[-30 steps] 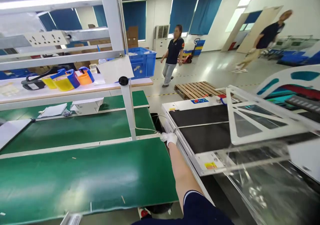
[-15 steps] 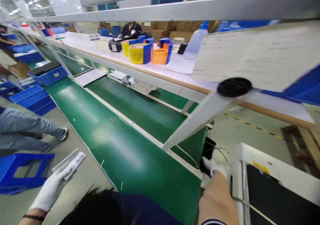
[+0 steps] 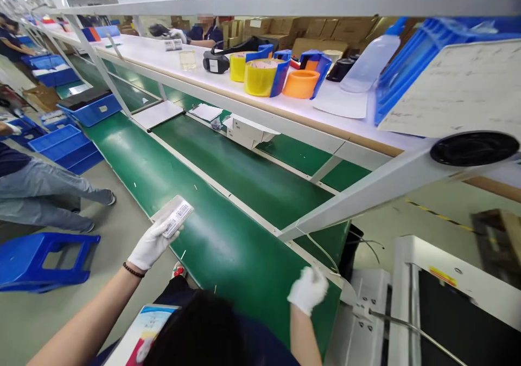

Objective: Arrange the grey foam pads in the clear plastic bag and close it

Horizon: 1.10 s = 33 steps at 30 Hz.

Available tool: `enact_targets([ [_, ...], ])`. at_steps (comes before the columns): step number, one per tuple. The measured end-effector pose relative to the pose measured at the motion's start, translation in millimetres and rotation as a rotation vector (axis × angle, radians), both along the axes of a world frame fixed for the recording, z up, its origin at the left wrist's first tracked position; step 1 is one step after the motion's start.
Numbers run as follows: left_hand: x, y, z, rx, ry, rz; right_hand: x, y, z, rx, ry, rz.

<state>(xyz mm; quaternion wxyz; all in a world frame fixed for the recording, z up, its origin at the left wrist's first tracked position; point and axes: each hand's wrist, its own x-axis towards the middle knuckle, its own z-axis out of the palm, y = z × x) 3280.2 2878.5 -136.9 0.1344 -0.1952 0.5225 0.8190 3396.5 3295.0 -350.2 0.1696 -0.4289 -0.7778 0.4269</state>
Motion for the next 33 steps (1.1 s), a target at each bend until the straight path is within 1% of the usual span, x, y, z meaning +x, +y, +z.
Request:
enact_targets([
  [1, -7, 0, -2.8, 0.011, 0.002, -0.045, -2, -33, 2.3, -0.088, 0.023, 0.021],
  [2, -14, -1, -5.9, 0.02, 0.004, -0.089, -5, -67, 5.0, -0.191, 0.052, 0.08],
  [4, -28, -7, -13.4, 0.032, 0.014, -0.16, -13, -130, 12.4, -0.378, 0.108, 0.24],
  [6, -45, -17, -21.9, 0.045, 0.047, -0.219, -28, -185, 23.8, -0.505, 0.154, 0.349],
  [8, -66, -29, -29.1, 0.064, 0.111, -0.283, -51, -228, 40.8, -0.598, 0.195, 0.382],
  [10, -89, -42, -31.0, 0.081, 0.161, -0.333, -79, -261, 65.1, -0.645, 0.231, 0.379],
  [11, -100, -49, -29.1, 0.089, 0.167, -0.347, -93, -275, 79.7, -0.646, 0.249, 0.376],
  [14, -132, -73, -16.8, 0.119, 0.141, -0.374, -134, -311, 124.5, -0.603, 0.325, 0.359],
  [15, -141, -80, -13.3, 0.137, 0.139, -0.393, -146, -322, 136.1, -0.596, 0.353, 0.344],
  [17, -158, -95, -10.5, 0.187, 0.134, -0.443, -169, -342, 151.1, -0.626, 0.391, 0.328],
  [19, -168, -107, -11.5, 0.227, 0.103, -0.449, -184, -360, 158.4, -0.687, 0.413, 0.318],
  [21, -168, -115, -12.8, 0.232, 0.089, -0.439, -192, -378, 163.1, -0.756, 0.418, 0.311],
  [22, -166, -118, -13.6, 0.212, 0.118, -0.441, -194, -386, 165.0, -0.792, 0.418, 0.312],
  [24, -157, -121, -17.0, 0.117, 0.241, -0.465, -196, -398, 167.9, -0.869, 0.418, 0.346],
  [26, -146, -122, -24.3, -0.015, 0.339, -0.458, -198, -407, 170.4, -0.935, 0.415, 0.39],
  [27, -141, -123, -29.2, -0.074, 0.353, -0.431, -199, -410, 171.8, -0.967, 0.413, 0.411],
  [30, -128, -128, -44.8, -0.194, 0.308, -0.329, -203, -417, 175.7, -1.055, 0.406, 0.468],
  [31, -125, -130, -48.7, -0.236, 0.302, -0.311, -204, -419, 176.5, -1.082, 0.404, 0.478],
  [33, -120, -135, -53.1, -0.327, 0.32, -0.315, -204, -423, 177.1, -1.125, 0.394, 0.463],
])
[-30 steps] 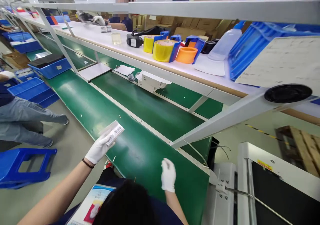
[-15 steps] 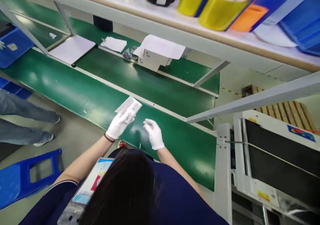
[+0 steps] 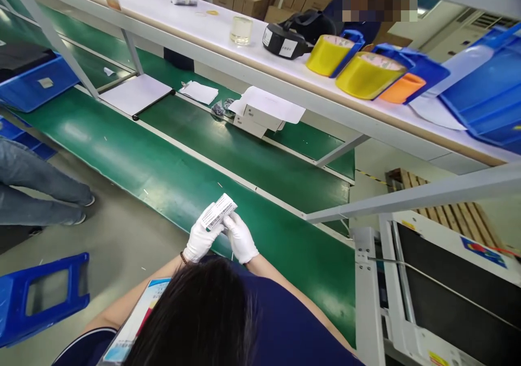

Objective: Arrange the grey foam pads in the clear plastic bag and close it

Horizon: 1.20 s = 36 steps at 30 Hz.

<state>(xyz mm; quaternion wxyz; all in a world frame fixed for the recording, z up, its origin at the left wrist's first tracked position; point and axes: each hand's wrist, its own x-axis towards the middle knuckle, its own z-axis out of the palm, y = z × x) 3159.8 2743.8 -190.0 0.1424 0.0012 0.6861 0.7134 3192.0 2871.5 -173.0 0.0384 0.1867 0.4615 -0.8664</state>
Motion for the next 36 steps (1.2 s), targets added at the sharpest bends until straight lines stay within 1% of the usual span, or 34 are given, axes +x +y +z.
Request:
enact_targets([
  [4, 2, -4, -0.5, -0.103, 0.105, -0.021, 2, -6, 1.3, -0.072, -0.029, -0.035],
  [6, 4, -5, -3.1, -0.125, 0.132, 0.019, 4, -8, 2.8, -0.091, -0.015, -0.032],
  [10, 7, -11, -16.0, -0.161, 0.178, 0.094, 8, -12, 3.9, -0.116, -0.022, -0.027],
  [13, 9, -15, -20.4, -0.129, 0.164, 0.126, 10, -15, 1.0, -0.117, -0.09, -0.048],
  [16, 9, -18, -13.1, -0.05, 0.111, 0.135, 12, -16, -3.0, -0.091, -0.122, -0.059],
  [20, 9, -19, 1.2, -0.033, 0.083, 0.094, 14, -16, -6.4, -0.042, -0.14, -0.006],
  [24, 11, -20, 4.2, 0.032, 0.034, 0.056, 14, -11, -5.8, 0.071, -0.123, 0.091],
  [27, 12, -21, 2.1, 0.07, 0.019, -0.012, 15, -5, -5.3, 0.138, -0.122, 0.135],
  [31, 12, -22, -2.7, 0.072, 0.0, -0.078, 19, 1, -8.5, 0.178, -0.128, 0.141],
  [36, 14, -25, -18.6, 0.006, 0.011, -0.113, 24, 1, -16.8, 0.172, -0.15, 0.134],
])
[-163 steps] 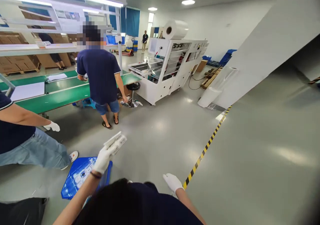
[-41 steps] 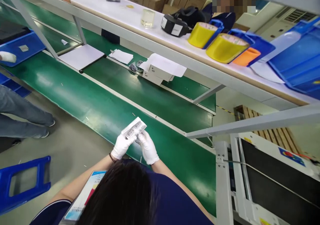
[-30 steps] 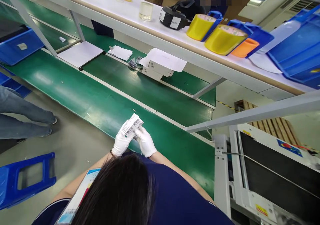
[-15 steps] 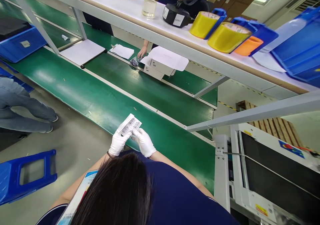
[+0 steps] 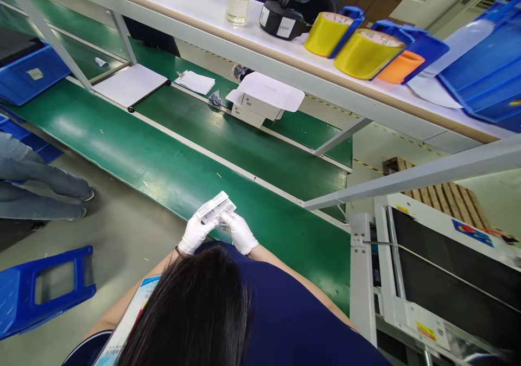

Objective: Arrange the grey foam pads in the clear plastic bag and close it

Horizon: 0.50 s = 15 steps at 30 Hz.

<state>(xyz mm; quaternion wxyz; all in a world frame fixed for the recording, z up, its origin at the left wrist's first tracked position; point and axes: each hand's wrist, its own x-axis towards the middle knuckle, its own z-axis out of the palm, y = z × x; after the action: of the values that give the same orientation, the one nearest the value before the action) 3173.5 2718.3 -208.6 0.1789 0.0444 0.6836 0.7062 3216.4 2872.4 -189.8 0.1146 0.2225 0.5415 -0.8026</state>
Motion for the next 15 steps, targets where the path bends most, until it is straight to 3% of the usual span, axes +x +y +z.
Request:
enact_targets([
  [4, 2, -1, -6.3, -0.007, -0.01, -0.001, 3, 0, -4.0, 0.005, -0.016, 0.006],
  [9, 2, -2, 10.8, -0.027, 0.003, -0.038, 4, -1, -3.6, -0.03, 0.01, -0.02],
  [15, 0, -4, 11.6, 0.249, -0.104, 0.174, 3, -2, 4.8, -0.129, 0.063, -0.019],
])
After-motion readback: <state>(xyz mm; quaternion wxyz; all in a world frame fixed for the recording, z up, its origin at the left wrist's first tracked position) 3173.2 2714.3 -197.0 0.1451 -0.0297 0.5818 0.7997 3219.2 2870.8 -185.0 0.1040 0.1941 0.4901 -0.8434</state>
